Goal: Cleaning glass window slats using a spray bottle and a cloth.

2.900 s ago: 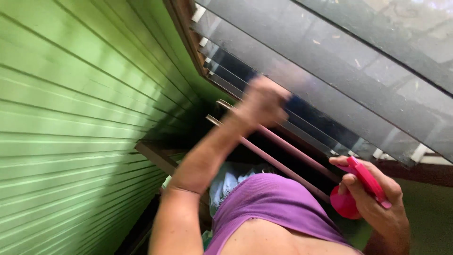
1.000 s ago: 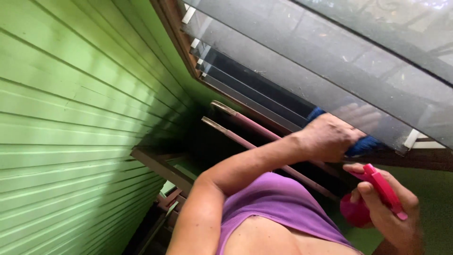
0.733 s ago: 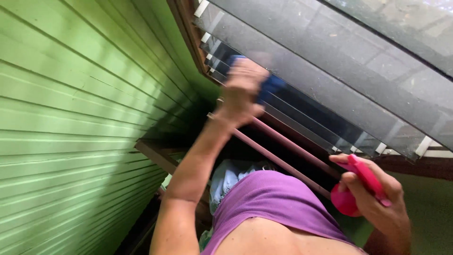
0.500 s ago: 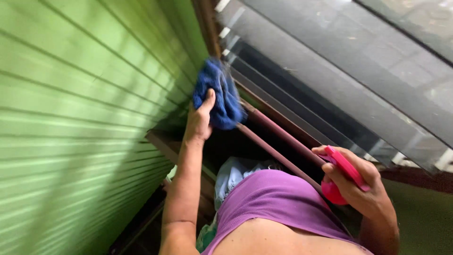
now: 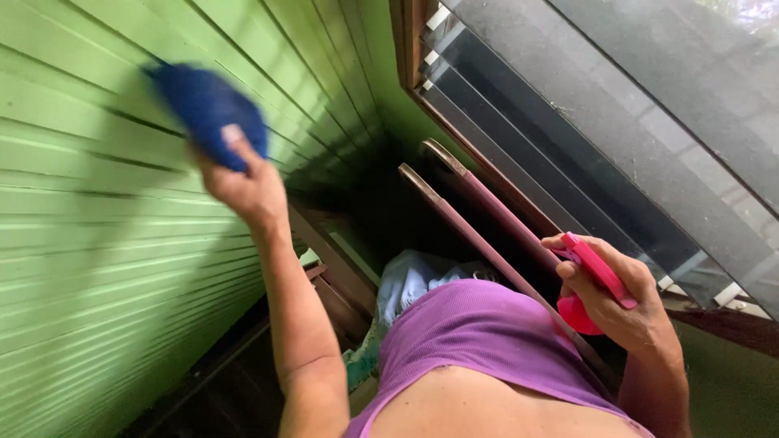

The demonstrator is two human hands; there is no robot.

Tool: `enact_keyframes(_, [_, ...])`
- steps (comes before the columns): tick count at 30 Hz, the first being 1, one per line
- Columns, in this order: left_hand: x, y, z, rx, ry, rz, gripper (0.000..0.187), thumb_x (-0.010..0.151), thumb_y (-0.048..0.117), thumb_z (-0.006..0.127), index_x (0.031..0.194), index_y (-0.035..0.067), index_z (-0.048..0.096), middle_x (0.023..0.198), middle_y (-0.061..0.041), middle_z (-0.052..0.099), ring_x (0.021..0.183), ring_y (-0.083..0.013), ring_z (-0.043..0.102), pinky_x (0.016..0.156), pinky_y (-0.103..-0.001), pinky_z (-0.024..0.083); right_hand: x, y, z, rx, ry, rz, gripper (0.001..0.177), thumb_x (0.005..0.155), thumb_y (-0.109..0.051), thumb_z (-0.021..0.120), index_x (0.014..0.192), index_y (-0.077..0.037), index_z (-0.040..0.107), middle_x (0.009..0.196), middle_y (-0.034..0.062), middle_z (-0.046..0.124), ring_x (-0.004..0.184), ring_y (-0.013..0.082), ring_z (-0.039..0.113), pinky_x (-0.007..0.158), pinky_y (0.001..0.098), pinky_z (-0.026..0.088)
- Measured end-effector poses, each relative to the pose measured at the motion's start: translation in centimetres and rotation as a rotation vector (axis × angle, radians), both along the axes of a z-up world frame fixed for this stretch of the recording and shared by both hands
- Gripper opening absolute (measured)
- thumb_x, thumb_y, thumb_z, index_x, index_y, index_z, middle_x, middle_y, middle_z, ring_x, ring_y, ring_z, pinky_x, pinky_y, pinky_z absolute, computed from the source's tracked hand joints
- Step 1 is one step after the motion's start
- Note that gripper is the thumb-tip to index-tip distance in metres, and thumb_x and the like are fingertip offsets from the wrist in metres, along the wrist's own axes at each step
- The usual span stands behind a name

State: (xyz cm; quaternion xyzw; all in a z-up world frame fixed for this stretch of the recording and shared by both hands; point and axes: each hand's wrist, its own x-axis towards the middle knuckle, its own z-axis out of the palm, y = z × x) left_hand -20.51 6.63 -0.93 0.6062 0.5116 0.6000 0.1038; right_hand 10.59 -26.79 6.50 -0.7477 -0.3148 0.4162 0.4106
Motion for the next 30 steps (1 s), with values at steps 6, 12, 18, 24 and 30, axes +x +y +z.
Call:
enact_keyframes(6, [2.2, -0.1, -8.9, -0.171, 0.069, 0.115, 0.040, 0.109, 0.030, 0.054, 0.129, -0.005, 0.054, 0.119, -0.027, 0.068, 0.109, -0.0391, 0.071, 0.096, -0.045, 0.057, -0.1, 0.1, -0.6, 0.054, 0.034, 0.011, 0.029, 0.096, -0.017, 0.067, 0.124, -0.008, 0.072, 0.078, -0.0050, 0.062, 0.069, 0.0037, 0.056, 0.060, 0.0216, 0.046])
enact_keyframes(12, [4.1, 0.8, -15.8, -0.844, 0.781, -0.341, 0.020, 0.098, 0.012, 0.052, 0.099, 0.002, 0.069, 0.102, -0.028, 0.072, 0.101, -0.0438, 0.071, 0.088, -0.053, 0.057, 0.4, -0.7, -1.5, 0.163, -0.069, 0.085, 0.027, 0.095, -0.012, 0.070, 0.122, -0.007, 0.071, 0.086, -0.0045, 0.064, 0.072, 0.0038, 0.055, 0.061, 0.0213, 0.046])
enact_keyframes(18, [4.0, -3.0, -11.6, -0.583, 0.637, -0.440, 0.022, 0.088, 0.011, 0.058, 0.106, 0.006, 0.070, 0.097, -0.025, 0.074, 0.091, -0.0468, 0.069, 0.080, -0.055, 0.052, 0.7, -0.5, -1.9, 0.098, -0.127, 0.080, 0.029, 0.093, -0.014, 0.071, 0.122, -0.008, 0.071, 0.077, -0.0027, 0.065, 0.067, 0.0056, 0.058, 0.058, 0.0228, 0.048])
enact_keyframes(24, [3.2, -3.6, -29.2, -0.669, 0.830, -0.488, 0.026, 0.083, 0.002, 0.062, 0.106, 0.006, 0.072, 0.098, -0.026, 0.074, 0.094, -0.0430, 0.072, 0.088, -0.052, 0.054, 0.4, 0.0, -0.8, 0.064, -0.022, 0.043, 0.030, 0.095, -0.016, 0.069, 0.123, -0.008, 0.071, 0.074, -0.0028, 0.064, 0.068, 0.0049, 0.059, 0.061, 0.0219, 0.048])
enact_keyframes(30, [2.9, -2.8, -14.6, -1.020, -0.509, -0.836, 0.030, 0.099, 0.014, 0.068, 0.123, -0.003, 0.072, 0.116, -0.010, 0.075, 0.106, -0.0213, 0.068, 0.097, -0.036, 0.053, 0.7, -0.6, -0.6, 0.120, -0.095, 0.064, 0.032, 0.095, -0.021, 0.067, 0.124, -0.009, 0.071, 0.074, -0.0044, 0.067, 0.065, 0.0056, 0.063, 0.060, 0.0223, 0.050])
